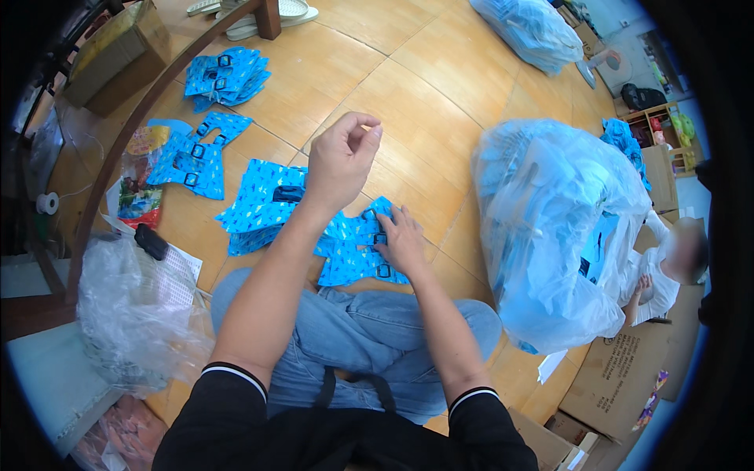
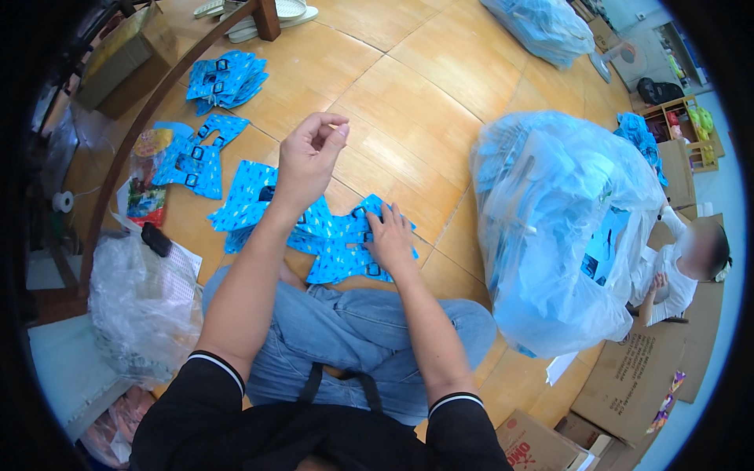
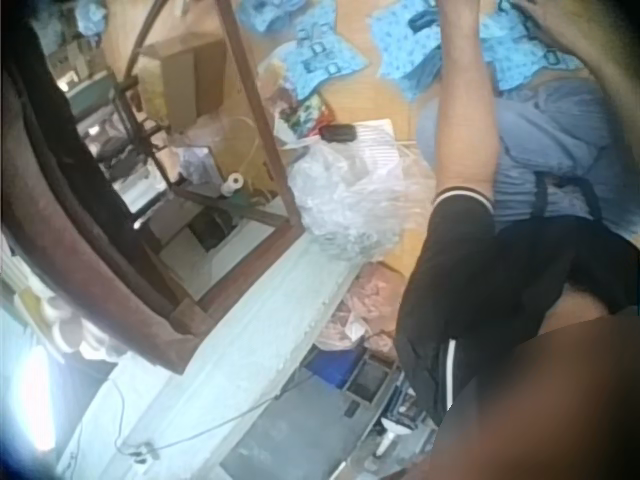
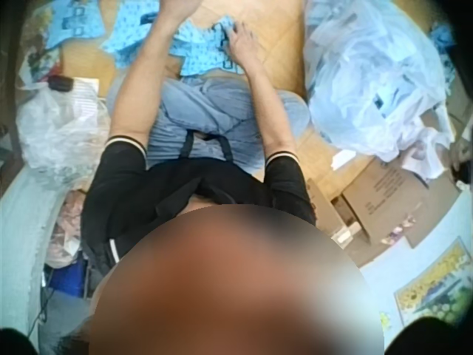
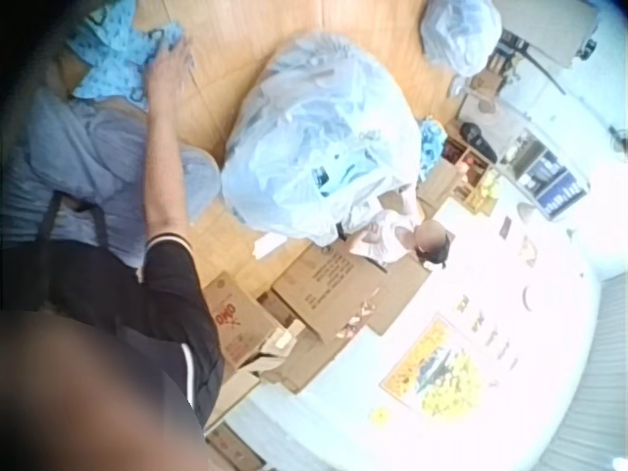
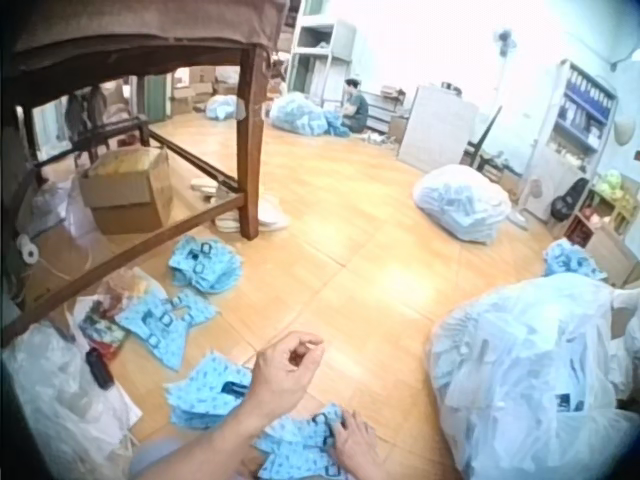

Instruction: The person sits on the floor and folds blue patterned fabric items with black buckles. They pick up each item, fold it neatly, and place it on a growing stack. The person briefly touches their face during the task.

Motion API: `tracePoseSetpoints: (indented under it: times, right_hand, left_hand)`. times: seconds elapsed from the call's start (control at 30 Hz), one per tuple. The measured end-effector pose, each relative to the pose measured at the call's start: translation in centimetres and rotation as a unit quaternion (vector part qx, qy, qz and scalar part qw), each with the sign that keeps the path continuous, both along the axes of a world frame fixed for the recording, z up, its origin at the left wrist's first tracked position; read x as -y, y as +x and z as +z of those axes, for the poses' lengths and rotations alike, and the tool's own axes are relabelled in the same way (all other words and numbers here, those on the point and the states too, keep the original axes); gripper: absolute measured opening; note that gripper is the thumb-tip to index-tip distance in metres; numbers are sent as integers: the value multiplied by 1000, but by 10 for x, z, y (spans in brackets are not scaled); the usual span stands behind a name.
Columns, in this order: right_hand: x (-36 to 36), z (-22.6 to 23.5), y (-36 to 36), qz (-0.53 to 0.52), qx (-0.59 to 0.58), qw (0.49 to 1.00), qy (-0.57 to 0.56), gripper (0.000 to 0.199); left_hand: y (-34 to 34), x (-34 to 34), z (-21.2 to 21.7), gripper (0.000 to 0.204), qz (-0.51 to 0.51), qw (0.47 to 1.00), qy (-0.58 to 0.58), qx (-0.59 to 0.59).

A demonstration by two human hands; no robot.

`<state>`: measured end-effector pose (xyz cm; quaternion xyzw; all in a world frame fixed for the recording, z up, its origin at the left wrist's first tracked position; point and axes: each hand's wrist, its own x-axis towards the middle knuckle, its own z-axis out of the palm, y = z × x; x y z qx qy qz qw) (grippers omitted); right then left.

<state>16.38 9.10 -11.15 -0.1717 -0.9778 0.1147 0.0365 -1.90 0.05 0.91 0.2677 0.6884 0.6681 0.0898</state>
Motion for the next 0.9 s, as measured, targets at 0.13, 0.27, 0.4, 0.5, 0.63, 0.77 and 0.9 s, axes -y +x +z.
tracePoseSetpoints:
  times: [0.13, 0.27, 0.4, 0.5, 0.63, 0.77, 0.9]
  right_hand:
    - [-20, 7, 8, -7, 47, 999, 12, 35]
    - [-36, 46, 27, 11, 19, 999, 47, 30]
    - [-51, 106, 36, -54, -49, 997, 38, 33]
    - [-57, 139, 27, -51, -148, 987, 31, 33]
    - [-58, 145, 9, -29, -255, 967, 8, 39]
    - [-61, 121, 1, -119, -376, 918, -49, 63]
    - [-66, 101, 4, -167, -378, 846, -338, 58]
  left_hand:
    - [-8, 5, -6, 28, -31, 988, -147, -32]
    - [-9, 5, -10, 35, -42, 984, -168, -33]
    - [-2, 4, -11, 38, -76, 983, -160, -39]
    - [9, -1, -9, 40, -146, 981, -130, -25]
    - [13, 1, 3, 38, -318, 937, -91, 112]
    - [7, 10, 16, 27, -283, 935, 13, 213]
    - [2, 14, 20, 24, -264, 934, 43, 239]
